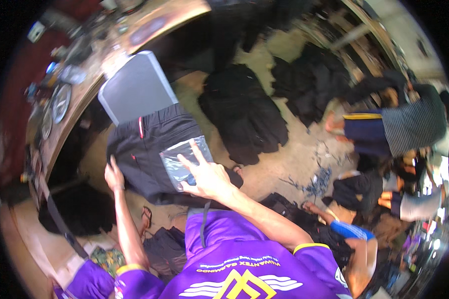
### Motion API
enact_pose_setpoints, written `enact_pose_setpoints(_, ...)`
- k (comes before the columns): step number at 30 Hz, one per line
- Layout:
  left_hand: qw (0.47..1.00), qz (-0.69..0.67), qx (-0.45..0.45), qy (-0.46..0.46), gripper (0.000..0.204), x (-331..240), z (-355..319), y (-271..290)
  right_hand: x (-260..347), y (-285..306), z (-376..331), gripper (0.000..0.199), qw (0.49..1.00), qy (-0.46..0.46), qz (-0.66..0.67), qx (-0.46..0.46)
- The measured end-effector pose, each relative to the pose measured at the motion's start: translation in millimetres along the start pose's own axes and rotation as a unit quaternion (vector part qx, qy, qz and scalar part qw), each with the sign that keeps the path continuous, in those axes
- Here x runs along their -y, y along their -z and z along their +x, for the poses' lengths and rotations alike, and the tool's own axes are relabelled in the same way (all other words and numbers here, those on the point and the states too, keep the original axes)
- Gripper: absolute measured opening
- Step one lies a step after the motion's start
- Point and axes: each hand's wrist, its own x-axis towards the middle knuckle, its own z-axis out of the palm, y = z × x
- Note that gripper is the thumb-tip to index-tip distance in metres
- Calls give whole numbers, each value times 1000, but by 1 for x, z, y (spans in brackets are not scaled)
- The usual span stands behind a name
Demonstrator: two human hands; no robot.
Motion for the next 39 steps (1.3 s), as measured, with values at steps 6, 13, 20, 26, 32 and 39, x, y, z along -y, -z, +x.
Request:
enact_pose_setpoints(6,925,-274,-129,-231,28,-90,-48,28,1,13,42,90,979,-184,81,-25)
enact_pose_setpoints(13,932,5,74,-356,95,-139,-59,-18,-23,25,151,44,953,-163,173,-188)
enact_pose_setpoints(20,917,86,13,-389,94,-250,141,-22,-41,105,359,41,937,-204,168,-230)
enact_pose_setpoints(26,905,31,31,-424,101,-264,209,-26,15,91,343,75,921,-20,-46,-386)
enact_pose_setpoints(32,817,-4,-13,-577,101,-287,233,-22,68,-12,220,76,941,175,-273,-102)
enact_pose_setpoints(39,801,-2,70,-594,86,-309,263,-30,22,11,352,56,931,244,-210,-173)
